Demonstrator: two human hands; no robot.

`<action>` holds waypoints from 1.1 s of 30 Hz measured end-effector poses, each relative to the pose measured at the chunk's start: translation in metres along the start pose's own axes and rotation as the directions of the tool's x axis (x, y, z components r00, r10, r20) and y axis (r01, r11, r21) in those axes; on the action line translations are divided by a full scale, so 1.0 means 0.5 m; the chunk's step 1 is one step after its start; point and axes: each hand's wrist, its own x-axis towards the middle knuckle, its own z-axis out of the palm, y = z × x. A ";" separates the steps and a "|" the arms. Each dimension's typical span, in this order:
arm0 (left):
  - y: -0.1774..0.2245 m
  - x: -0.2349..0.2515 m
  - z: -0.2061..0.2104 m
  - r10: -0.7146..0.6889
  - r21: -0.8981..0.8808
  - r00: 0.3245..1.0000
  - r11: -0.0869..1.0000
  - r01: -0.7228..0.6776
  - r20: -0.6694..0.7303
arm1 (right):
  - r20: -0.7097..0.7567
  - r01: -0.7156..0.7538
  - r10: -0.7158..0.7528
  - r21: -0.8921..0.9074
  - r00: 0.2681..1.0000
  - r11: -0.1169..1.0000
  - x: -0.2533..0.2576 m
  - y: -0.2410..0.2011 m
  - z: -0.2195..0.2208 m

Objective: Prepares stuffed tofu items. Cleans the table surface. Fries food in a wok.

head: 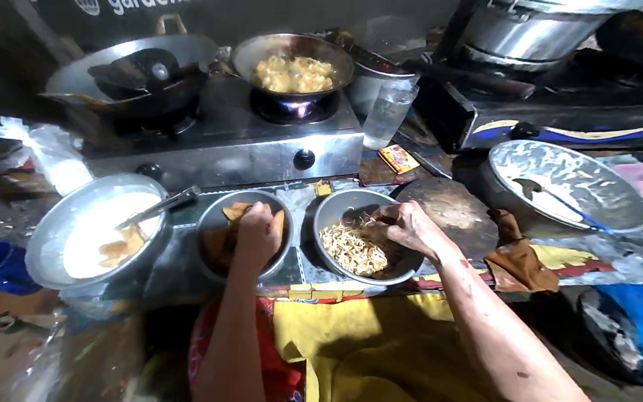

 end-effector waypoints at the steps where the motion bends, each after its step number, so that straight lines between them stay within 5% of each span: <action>1: 0.011 0.001 0.000 -0.036 0.037 0.999 0.999 0.035 0.038 | -0.039 0.000 0.001 0.030 0.999 1.000 -0.004 -0.003 -0.003; 10: 0.085 0.012 0.008 -0.375 0.363 0.918 0.880 0.307 0.132 | 0.024 0.038 -0.037 -0.052 0.999 0.998 0.021 -0.002 0.012; 14: 0.090 0.024 -0.002 -0.511 0.460 0.821 0.810 0.363 0.253 | 0.206 0.010 0.034 -0.207 0.978 0.978 0.044 0.015 0.026; 16: 0.083 0.024 -0.003 -0.486 0.439 0.827 0.832 0.340 0.283 | 0.281 0.032 0.007 -0.137 0.960 0.990 0.041 0.012 0.028; 19: 0.048 0.010 -0.004 -0.307 0.247 0.928 0.935 0.253 0.212 | 0.246 -0.017 0.004 0.050 0.969 0.999 0.027 0.000 0.019; 21: 0.019 -0.002 -0.003 -0.160 0.103 0.985 0.983 0.153 0.066 | 0.167 -0.052 0.058 -0.038 0.984 0.998 0.024 0.006 0.014; 26: 0.015 -0.011 -0.030 -0.033 -0.259 0.970 0.965 -0.032 -0.242 | 0.227 0.005 0.022 -0.117 0.974 0.993 0.014 0.019 0.014; 30: 0.065 -0.013 -0.015 -0.218 -0.836 0.969 0.548 0.025 -0.114 | 0.202 0.006 0.019 -0.123 0.979 0.992 0.000 0.011 0.013; 33: 0.095 -0.008 0.016 -0.254 -0.901 0.967 0.416 0.126 0.018 | 0.251 0.015 0.032 -0.183 0.967 0.983 -0.006 0.012 0.008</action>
